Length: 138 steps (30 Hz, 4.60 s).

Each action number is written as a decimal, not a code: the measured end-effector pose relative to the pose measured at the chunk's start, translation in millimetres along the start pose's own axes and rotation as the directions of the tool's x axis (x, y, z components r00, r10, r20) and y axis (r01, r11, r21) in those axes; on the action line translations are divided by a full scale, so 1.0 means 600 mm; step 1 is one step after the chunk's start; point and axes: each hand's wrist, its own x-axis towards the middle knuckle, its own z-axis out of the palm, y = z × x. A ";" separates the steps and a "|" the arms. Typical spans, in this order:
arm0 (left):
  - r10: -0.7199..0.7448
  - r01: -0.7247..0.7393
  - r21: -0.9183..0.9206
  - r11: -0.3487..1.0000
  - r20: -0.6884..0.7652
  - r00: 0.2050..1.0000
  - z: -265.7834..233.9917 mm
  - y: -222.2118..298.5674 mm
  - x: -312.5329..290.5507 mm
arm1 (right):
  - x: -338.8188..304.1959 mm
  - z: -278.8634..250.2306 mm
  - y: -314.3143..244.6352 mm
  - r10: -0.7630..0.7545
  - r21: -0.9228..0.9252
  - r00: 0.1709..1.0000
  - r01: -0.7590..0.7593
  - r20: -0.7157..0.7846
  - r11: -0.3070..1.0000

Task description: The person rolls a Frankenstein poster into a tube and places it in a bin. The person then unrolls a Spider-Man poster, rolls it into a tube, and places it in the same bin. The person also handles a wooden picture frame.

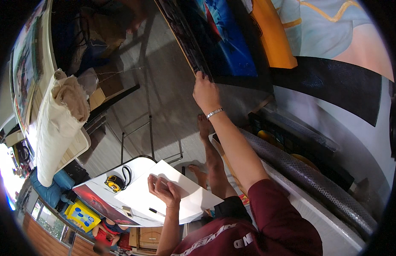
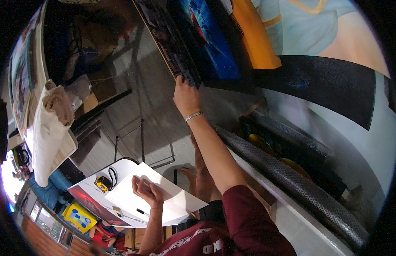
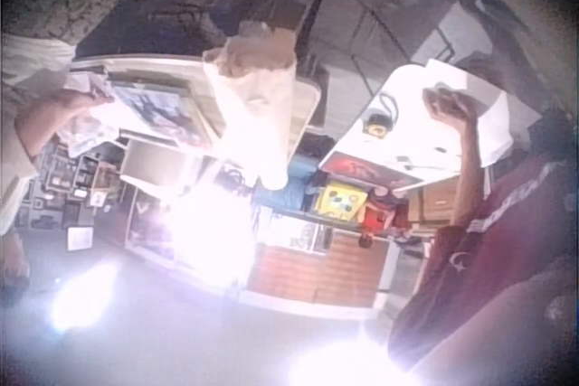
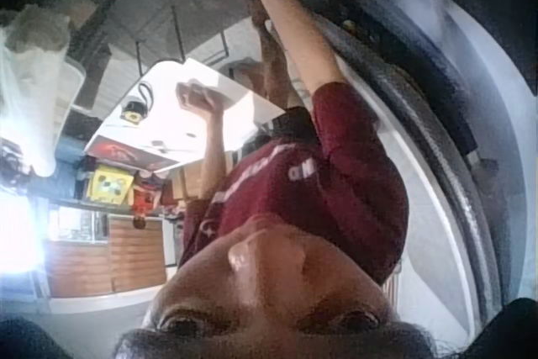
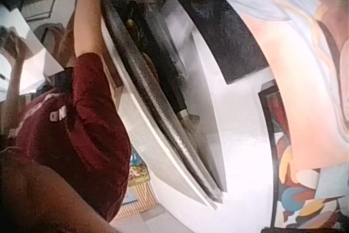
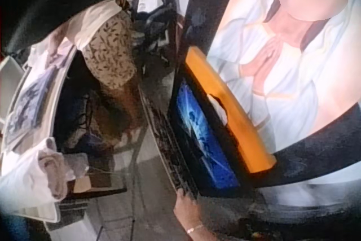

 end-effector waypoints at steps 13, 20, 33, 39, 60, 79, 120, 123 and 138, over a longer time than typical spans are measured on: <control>0.024 -0.024 0.011 1.000 -0.029 0.999 0.009 -0.017 -0.009 | -0.007 0.006 -0.047 -0.039 0.090 0.994 0.029 0.104 0.996; 0.040 -0.039 0.033 0.999 -0.020 0.999 0.007 -0.016 -0.006 | -0.007 0.028 -0.045 -0.025 0.115 0.999 0.022 0.026 0.993; 0.019 -0.019 -0.004 1.000 -0.025 1.000 0.011 -0.015 -0.007 | -0.004 0.018 -0.037 -0.021 0.129 0.998 0.014 0.055 0.992; -0.002 0.002 -0.008 1.000 0.001 1.000 0.005 -0.008 -0.006 | 0.000 0.011 -0.019 -0.017 0.116 0.999 0.013 0.028 0.993; 0.001 -0.002 -0.007 1.000 -0.078 0.997 0.007 0.002 0.004 | 0.055 -0.154 0.156 0.266 -0.033 0.948 -0.275 -0.175 0.961; 0.082 -0.132 -0.295 0.946 -0.176 0.981 -0.186 -0.018 -0.147 | -0.540 -0.132 0.181 -0.018 0.156 0.997 0.006 0.076 0.988; -0.874 0.823 -0.530 0.202 0.281 0.396 -0.208 -0.288 -1.053 | -0.843 0.048 -0.073 -0.479 0.290 0.819 0.398 0.315 0.870; -0.883 0.795 -0.552 0.253 0.203 0.422 -0.242 -0.327 -1.016 | -0.858 0.062 -0.119 -0.522 0.281 0.789 0.447 0.323 0.849; -0.516 0.366 -0.427 0.827 -0.318 0.796 -0.442 -0.662 -0.590 | -0.687 -0.064 -0.598 -0.541 0.380 0.838 0.478 0.073 0.792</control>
